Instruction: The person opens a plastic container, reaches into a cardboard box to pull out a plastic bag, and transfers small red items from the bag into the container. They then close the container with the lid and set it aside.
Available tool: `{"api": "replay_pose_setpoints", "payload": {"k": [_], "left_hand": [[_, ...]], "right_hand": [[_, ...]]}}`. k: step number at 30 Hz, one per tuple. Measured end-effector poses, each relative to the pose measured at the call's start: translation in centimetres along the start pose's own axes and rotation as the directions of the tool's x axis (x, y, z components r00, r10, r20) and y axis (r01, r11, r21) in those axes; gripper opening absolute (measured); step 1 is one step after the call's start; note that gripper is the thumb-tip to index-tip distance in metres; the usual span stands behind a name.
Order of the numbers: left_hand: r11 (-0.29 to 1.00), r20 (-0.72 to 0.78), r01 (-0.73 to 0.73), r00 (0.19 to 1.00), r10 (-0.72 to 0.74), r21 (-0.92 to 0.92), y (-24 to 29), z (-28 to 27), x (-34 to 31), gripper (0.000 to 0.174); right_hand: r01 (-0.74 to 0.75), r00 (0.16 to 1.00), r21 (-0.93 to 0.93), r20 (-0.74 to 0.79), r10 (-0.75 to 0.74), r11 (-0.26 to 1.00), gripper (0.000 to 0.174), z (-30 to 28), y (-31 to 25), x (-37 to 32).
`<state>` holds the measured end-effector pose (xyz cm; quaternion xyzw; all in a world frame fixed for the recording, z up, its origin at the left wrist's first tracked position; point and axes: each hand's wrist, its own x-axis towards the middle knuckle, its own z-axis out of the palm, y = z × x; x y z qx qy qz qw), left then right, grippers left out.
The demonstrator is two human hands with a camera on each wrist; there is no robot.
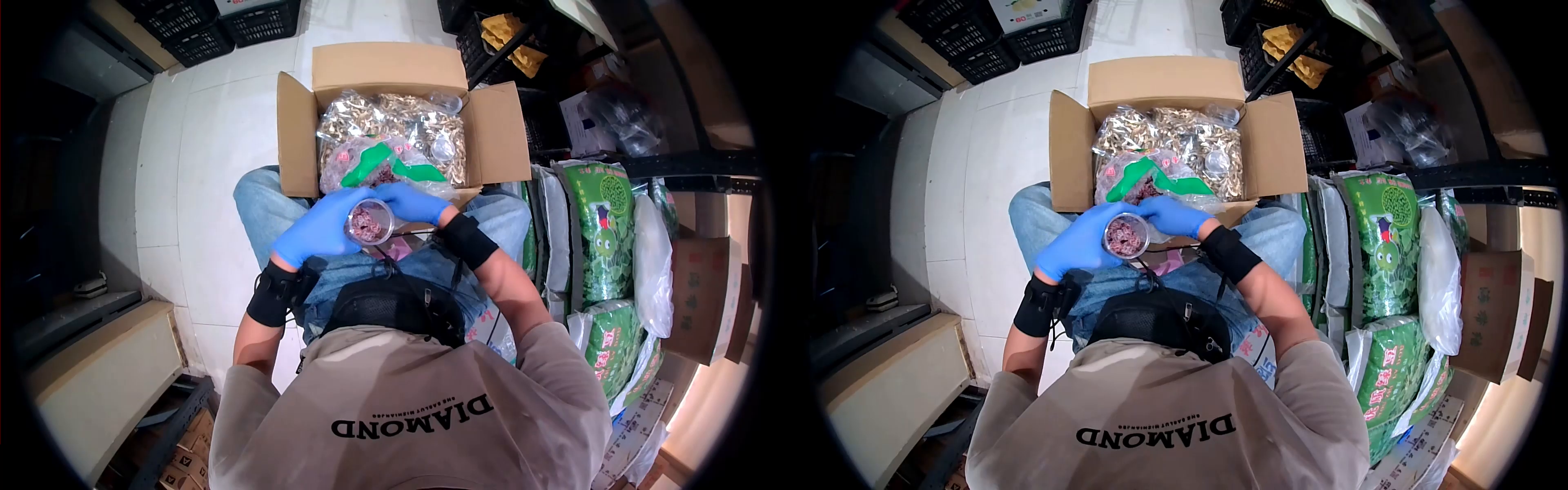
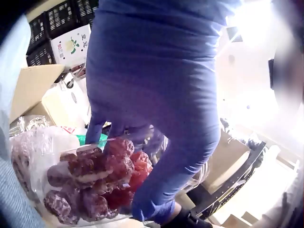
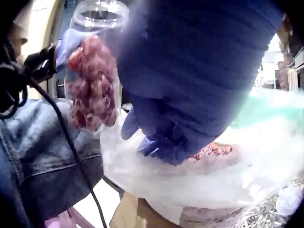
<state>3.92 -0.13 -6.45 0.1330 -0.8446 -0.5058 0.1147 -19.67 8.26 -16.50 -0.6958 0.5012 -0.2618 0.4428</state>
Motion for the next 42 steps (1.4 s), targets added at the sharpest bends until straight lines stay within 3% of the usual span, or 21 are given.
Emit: {"api": "replay_pose_setpoints", "payload": {"k": [2,3,5,7,10,14,16,20,24,26,30,35,37,42], "left_hand": [[1.000,0.006,-0.001,1.000,0.001,-0.001,-1.4,0.8,0.6,0.069],[1.000,0.000,0.016,1.000,-0.016,0.019,-2.3,1.0,1.0,0.071],[0.999,0.000,0.034,0.999,-0.034,0.038,-3.7,1.5,1.3,0.073],[0.990,0.029,0.140,0.990,-0.140,0.027,-4.3,1.5,2.1,0.082],[0.993,-0.001,0.115,0.993,-0.115,0.012,-5.6,2.0,2.3,0.086],[0.975,-0.051,0.194,0.978,-0.200,-0.108,-6.8,2.4,2.0,0.089],[0.972,-0.076,0.206,0.974,-0.215,-0.109,-6.8,2.6,1.8,0.091],[0.973,-0.171,0.215,0.959,-0.227,-0.081,-8.3,3.2,2.1,0.098],[0.956,-0.164,0.256,0.946,-0.278,-0.141,-7.2,2.3,2.0,0.097],[0.927,-0.056,0.337,0.935,-0.350,-0.163,-6.5,1.5,1.9,0.099],[0.957,-0.078,0.279,0.955,-0.285,-0.084,-8.2,1.6,1.3,0.100],[0.976,0.000,0.214,0.977,-0.215,-0.045,-7.9,1.4,1.3,0.088],[0.974,0.012,0.223,0.975,-0.223,-0.050,-8.6,1.5,0.9,0.089],[0.973,0.012,0.226,0.974,-0.225,-0.052,-9.0,1.9,0.7,0.090]], "right_hand": [[-0.110,0.969,-0.006,-0.225,0.106,0.994,0.023,-0.6,0.3,-0.6],[-0.112,0.969,-0.010,-0.225,0.107,0.994,0.023,-0.8,0.6,-0.7],[-0.245,0.908,-0.405,-0.414,0.062,0.881,0.018,-0.6,1.6,-0.7],[-0.254,0.919,-0.451,-0.389,0.068,0.856,0.018,-0.1,2.6,-0.3],[-0.381,0.923,-0.532,-0.168,0.347,0.756,0.026,0.2,1.9,0.6],[-0.331,0.944,-0.490,-0.174,0.281,0.806,0.029,1.0,4.6,1.6],[-0.222,0.975,-0.456,-0.129,0.183,0.862,0.031,0.8,4.7,1.6],[-0.274,0.961,-0.464,-0.102,0.257,0.842,0.036,0.4,3.2,1.7],[-0.251,0.968,-0.475,-0.106,0.228,0.844,0.032,-0.3,2.9,1.9],[-0.266,0.964,-0.460,-0.115,0.241,0.847,0.030,-0.3,3.0,1.9],[-0.270,0.963,-0.456,-0.116,0.244,0.848,0.026,0.0,2.9,1.6],[-0.249,0.968,-0.462,-0.100,0.228,0.851,0.025,-0.1,2.7,1.8],[-0.169,0.983,-0.474,-0.150,0.110,0.864,0.027,0.5,3.1,1.9],[-0.191,0.980,-0.431,-0.141,0.143,0.882,0.028,0.8,2.0,1.8]]}}
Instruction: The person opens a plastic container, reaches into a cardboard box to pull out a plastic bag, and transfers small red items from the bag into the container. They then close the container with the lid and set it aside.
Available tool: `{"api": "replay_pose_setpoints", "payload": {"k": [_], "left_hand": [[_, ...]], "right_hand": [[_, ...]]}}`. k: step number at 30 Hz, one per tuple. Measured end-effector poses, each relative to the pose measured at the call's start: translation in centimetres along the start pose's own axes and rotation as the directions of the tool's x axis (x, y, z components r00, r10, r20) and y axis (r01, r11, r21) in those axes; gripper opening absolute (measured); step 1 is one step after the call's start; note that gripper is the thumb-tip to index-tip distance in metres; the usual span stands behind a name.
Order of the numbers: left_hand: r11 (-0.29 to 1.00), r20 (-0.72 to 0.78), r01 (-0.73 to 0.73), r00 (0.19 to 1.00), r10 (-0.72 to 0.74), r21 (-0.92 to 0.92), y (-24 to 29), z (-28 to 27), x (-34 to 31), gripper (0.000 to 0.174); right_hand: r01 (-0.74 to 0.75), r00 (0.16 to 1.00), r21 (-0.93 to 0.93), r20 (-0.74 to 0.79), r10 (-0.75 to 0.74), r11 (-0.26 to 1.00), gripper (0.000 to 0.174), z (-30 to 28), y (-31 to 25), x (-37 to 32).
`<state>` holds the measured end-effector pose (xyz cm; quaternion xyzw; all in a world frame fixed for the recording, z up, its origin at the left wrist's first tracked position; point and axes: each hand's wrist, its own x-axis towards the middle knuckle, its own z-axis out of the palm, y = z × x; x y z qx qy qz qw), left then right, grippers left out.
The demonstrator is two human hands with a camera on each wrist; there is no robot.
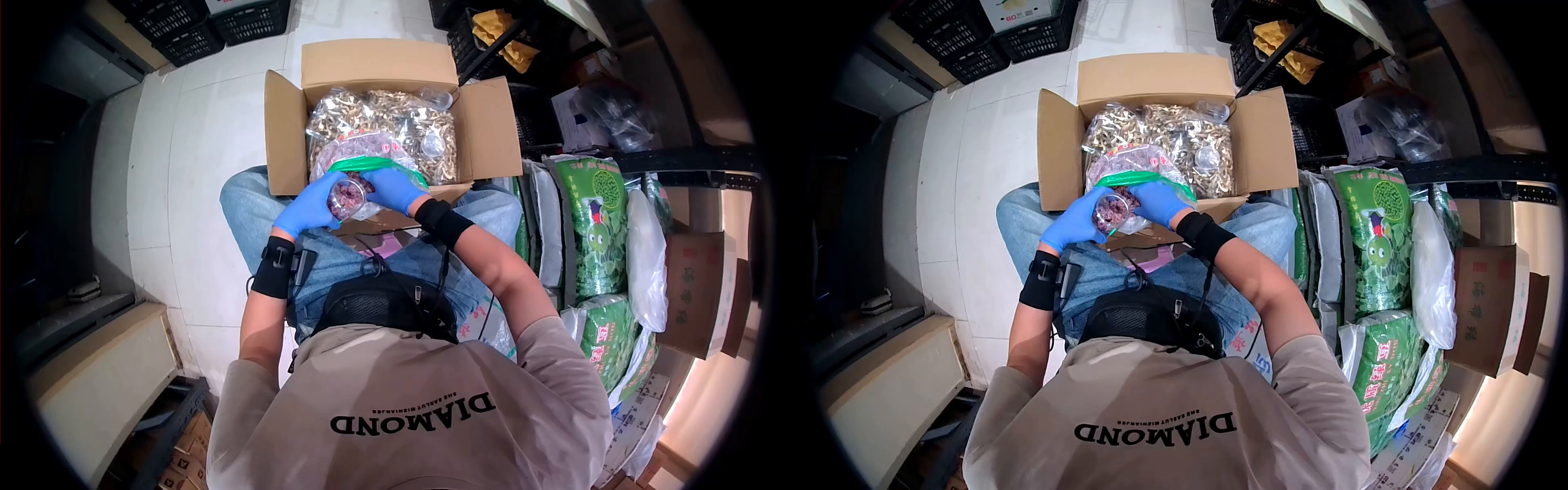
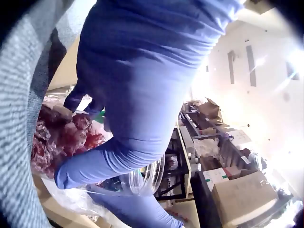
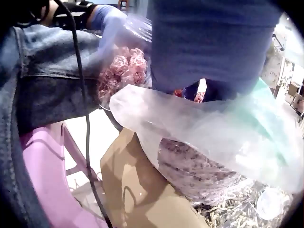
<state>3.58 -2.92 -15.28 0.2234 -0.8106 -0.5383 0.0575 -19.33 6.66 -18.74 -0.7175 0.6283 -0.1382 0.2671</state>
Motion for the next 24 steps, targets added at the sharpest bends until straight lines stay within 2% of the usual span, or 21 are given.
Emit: {"api": "replay_pose_setpoints", "payload": {"k": [2,4,5,7,9,11,13,17,20,22,24], "left_hand": [[1.000,-0.002,0.004,1.000,-0.004,0.014,-0.2,0.2,0.1,0.089],[0.999,-0.020,-0.025,0.999,0.026,0.033,-0.5,0.5,0.1,0.086],[0.997,-0.042,-0.051,0.998,0.053,0.053,-0.7,0.6,0.1,0.083],[0.997,-0.026,-0.068,0.997,0.069,0.041,-0.6,0.4,0.2,0.081],[0.996,-0.011,-0.081,0.997,0.082,0.026,-0.7,0.3,0.1,0.080],[0.984,-0.038,-0.167,0.985,0.169,0.061,-0.7,0.3,0.2,0.078],[0.987,-0.019,-0.149,0.988,0.151,0.063,-0.8,0.4,0.1,0.082],[0.993,0.000,-0.114,0.993,0.114,0.033,-1.2,0.3,0.1,0.086],[0.999,0.007,-0.046,0.999,0.046,0.000,-1.6,0.2,0.1,0.086],[0.999,-0.003,-0.046,0.999,0.046,-0.023,-2.2,0.5,0.2,0.086],[0.998,-0.012,-0.044,0.999,0.043,-0.045,-2.5,0.6,0.2,0.086]], "right_hand": [[0.004,1.000,0.025,-0.028,-0.004,1.000,0.028,-0.2,-0.1,-0.1],[-0.022,0.996,-0.035,0.080,0.025,0.999,0.027,-0.7,-0.2,0.1],[-0.023,0.997,-0.034,0.078,0.026,0.999,0.027,-0.9,-0.1,0.3],[0.052,0.994,-0.015,0.098,-0.050,0.999,0.025,-0.6,0.5,0.6],[0.077,0.995,0.011,0.062,-0.077,0.997,0.024,0.0,0.7,0.8],[0.100,0.995,0.034,0.028,-0.101,0.994,0.023,0.4,1.2,1.0],[0.093,0.987,0.013,0.132,-0.094,0.996,0.024,0.4,1.2,1.4],[0.034,0.986,-0.010,0.165,-0.032,0.999,0.025,0.6,0.6,2.1],[0.032,0.995,-0.087,0.097,-0.024,0.996,0.025,1.1,1.2,2.1],[-0.029,0.999,-0.043,-0.023,0.028,0.999,0.021,0.2,0.5,1.7],[-0.047,0.998,-0.001,-0.045,0.047,0.999,0.022,-1.2,-1.0,1.2]]}}
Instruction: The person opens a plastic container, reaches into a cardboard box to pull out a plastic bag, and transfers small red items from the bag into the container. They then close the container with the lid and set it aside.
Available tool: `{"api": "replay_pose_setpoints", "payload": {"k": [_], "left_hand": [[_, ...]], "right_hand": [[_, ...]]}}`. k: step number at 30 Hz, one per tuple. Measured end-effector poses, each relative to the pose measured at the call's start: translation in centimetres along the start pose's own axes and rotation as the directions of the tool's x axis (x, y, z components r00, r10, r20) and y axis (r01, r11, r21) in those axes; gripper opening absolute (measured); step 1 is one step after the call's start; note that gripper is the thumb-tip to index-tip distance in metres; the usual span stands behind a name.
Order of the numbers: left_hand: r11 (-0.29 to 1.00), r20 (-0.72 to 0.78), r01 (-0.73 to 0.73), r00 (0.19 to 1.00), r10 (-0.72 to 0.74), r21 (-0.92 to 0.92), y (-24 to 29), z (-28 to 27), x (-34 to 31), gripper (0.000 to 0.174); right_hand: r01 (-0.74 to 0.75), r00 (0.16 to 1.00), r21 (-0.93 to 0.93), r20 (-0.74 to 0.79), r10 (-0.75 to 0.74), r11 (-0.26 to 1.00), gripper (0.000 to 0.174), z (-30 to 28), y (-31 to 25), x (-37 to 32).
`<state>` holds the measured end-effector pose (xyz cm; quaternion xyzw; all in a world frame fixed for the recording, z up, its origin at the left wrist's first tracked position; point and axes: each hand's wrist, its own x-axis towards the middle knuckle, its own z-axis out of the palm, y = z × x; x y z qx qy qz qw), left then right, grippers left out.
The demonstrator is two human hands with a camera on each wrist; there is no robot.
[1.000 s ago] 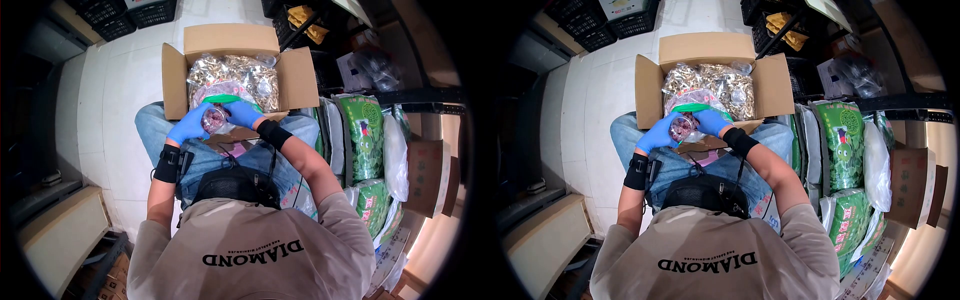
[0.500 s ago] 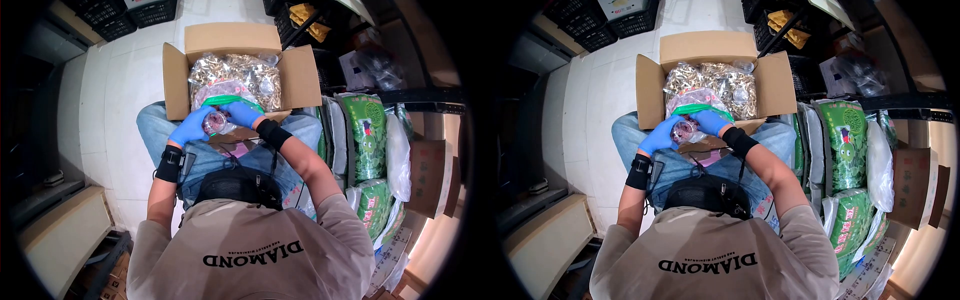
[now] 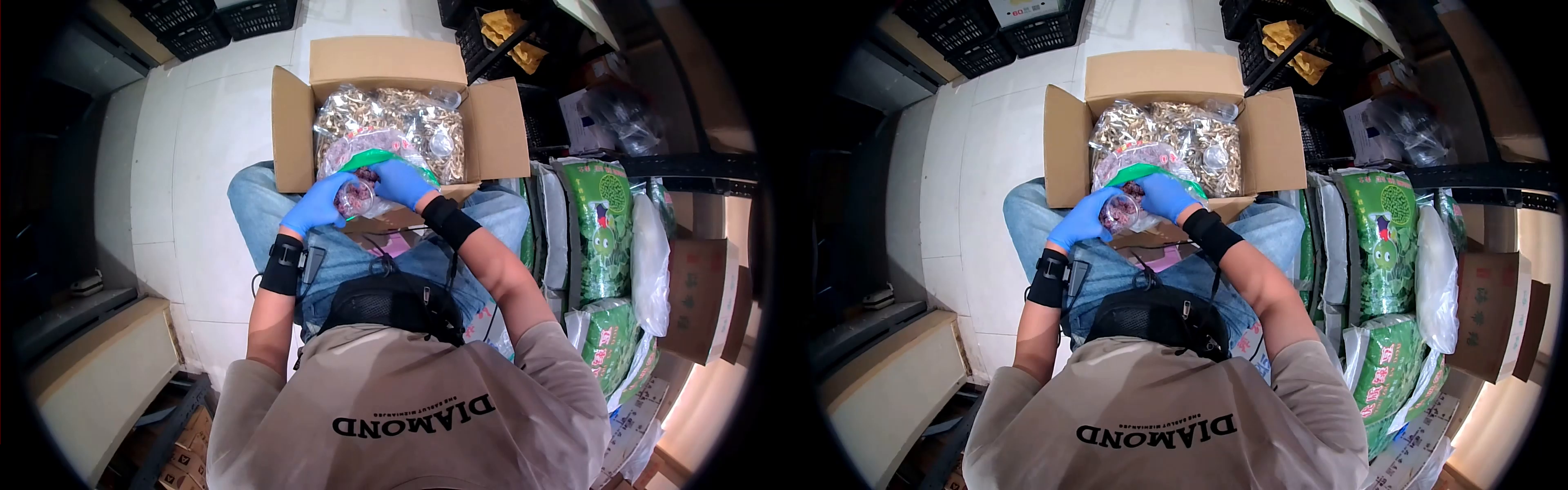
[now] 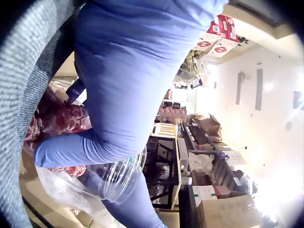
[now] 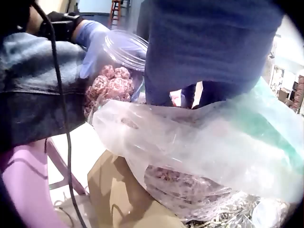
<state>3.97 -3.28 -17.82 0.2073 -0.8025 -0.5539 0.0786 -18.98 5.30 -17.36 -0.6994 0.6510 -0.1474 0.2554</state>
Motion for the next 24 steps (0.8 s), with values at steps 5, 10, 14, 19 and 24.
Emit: {"api": "replay_pose_setpoints", "payload": {"k": [5,10,14,19,24], "left_hand": [[0.995,0.015,0.080,0.997,-0.079,-0.064,0.6,-0.2,0.1,0.087],[0.993,0.004,0.086,0.996,-0.086,-0.084,0.1,-0.2,0.0,0.091],[0.988,0.015,0.115,0.993,-0.114,-0.100,-0.2,-0.3,-0.1,0.095],[0.988,0.030,0.122,0.992,-0.119,-0.100,-0.1,-0.4,-0.1,0.097],[0.987,0.001,0.100,0.995,-0.100,-0.127,-0.5,0.0,0.0,0.096]], "right_hand": [[-0.020,0.998,0.083,-0.063,0.025,0.996,0.027,-0.5,-0.9,-0.2],[-0.092,0.983,0.265,-0.130,0.130,0.960,0.037,0.9,0.8,0.1],[-0.149,0.958,0.423,-0.161,0.236,0.894,0.041,2.4,2.3,0.5],[-0.375,0.897,0.720,0.124,0.424,0.583,0.033,1.1,1.7,0.4],[-0.412,0.880,0.909,0.377,0.290,0.069,0.026,-1.5,0.6,-0.4]]}}
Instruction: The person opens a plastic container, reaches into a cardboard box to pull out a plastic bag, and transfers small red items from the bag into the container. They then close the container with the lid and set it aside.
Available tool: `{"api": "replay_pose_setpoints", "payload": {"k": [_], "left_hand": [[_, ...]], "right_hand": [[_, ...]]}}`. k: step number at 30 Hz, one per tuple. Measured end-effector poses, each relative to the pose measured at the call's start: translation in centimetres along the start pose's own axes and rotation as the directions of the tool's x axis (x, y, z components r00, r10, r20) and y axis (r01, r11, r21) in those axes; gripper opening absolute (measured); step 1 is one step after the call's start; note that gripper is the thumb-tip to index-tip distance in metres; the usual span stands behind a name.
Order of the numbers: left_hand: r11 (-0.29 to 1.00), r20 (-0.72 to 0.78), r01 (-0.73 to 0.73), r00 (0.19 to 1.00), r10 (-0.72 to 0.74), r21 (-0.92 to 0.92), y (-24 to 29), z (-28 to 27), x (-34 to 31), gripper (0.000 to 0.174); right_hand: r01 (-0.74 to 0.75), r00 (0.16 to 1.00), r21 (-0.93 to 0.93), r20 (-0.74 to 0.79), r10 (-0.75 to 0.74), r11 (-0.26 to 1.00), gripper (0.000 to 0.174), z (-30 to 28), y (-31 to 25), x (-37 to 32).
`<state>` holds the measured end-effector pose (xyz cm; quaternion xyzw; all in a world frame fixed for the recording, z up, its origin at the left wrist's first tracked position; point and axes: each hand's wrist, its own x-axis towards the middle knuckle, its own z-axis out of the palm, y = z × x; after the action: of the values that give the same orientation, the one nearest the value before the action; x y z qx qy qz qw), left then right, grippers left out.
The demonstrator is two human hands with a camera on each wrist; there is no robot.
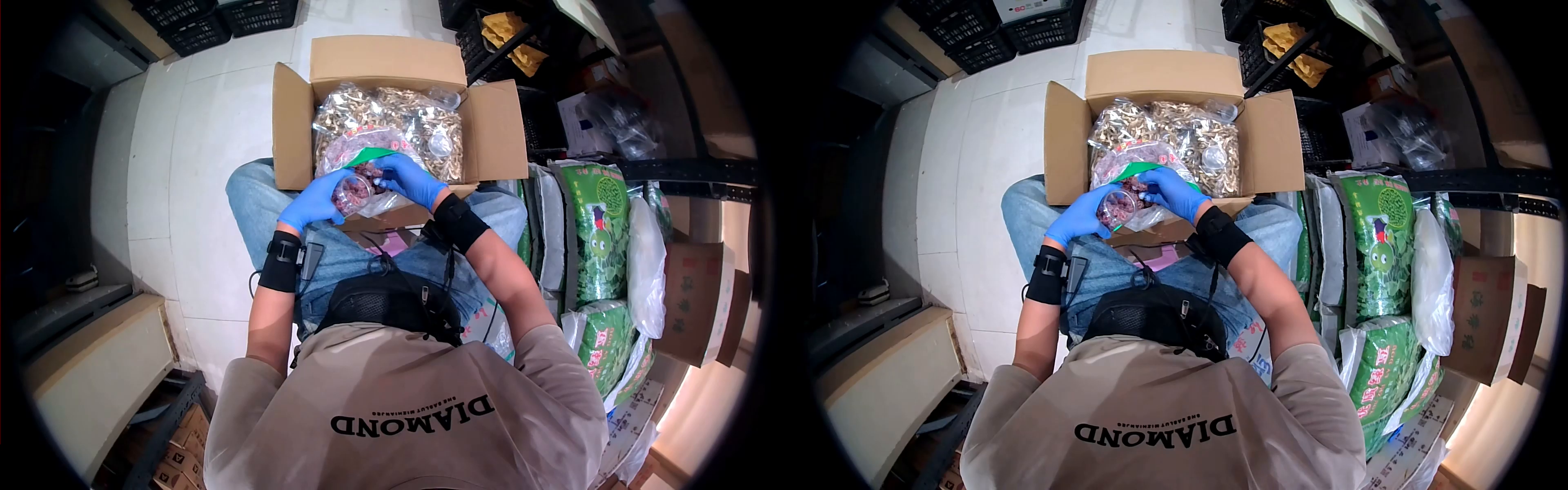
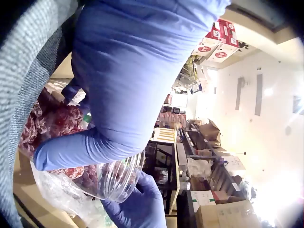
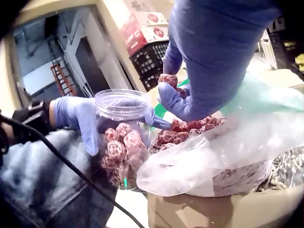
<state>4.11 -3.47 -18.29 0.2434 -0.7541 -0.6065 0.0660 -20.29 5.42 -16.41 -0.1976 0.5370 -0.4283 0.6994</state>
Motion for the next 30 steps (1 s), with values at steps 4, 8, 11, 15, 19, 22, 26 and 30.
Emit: {"api": "replay_pose_setpoints", "payload": {"k": [4,8,11,15,19,22,26,30], "left_hand": [[0.999,0.001,0.007,1.000,-0.007,0.034,0.1,-0.1,0.0,0.095],[0.995,-0.030,-0.060,0.998,0.063,0.081,-0.1,0.0,0.0,0.091],[0.999,0.019,0.030,0.999,-0.030,0.019,1.3,-0.2,-0.2,0.089],[0.999,0.003,-0.040,0.999,0.040,-0.020,0.5,0.0,-0.1,0.089],[0.997,0.023,-0.070,0.997,0.071,-0.026,0.7,-0.1,0.0,0.087],[1.000,0.031,-0.029,0.999,0.029,-0.004,0.9,-0.2,-0.1,0.086],[0.998,0.024,-0.034,0.999,0.033,0.058,0.6,-0.3,-0.2,0.086],[0.997,0.012,-0.050,0.999,0.049,0.050,-0.2,-0.1,0.1,0.087]], "right_hand": [[0.043,0.992,0.182,0.110,-0.064,0.982,0.028,0.5,0.0,-1.9],[0.221,0.975,-0.314,0.103,-0.198,0.923,0.031,2.7,-0.5,-3.1],[0.436,0.893,-0.600,0.198,-0.404,0.670,0.036,3.4,0.8,-2.5],[0.502,0.855,-0.704,0.316,-0.412,0.503,0.039,4.5,0.0,-4.5],[0.551,0.811,-0.729,0.354,-0.466,0.405,0.041,4.5,0.0,-4.6],[0.614,0.751,-0.699,0.374,-0.544,0.368,0.040,4.0,-0.1,-4.8],[0.462,0.787,-0.832,0.224,-0.575,0.308,0.033,2.1,1.1,-3.5],[0.286,0.838,-0.955,0.291,-0.463,-0.082,0.025,0.5,3.0,-0.4]]}}
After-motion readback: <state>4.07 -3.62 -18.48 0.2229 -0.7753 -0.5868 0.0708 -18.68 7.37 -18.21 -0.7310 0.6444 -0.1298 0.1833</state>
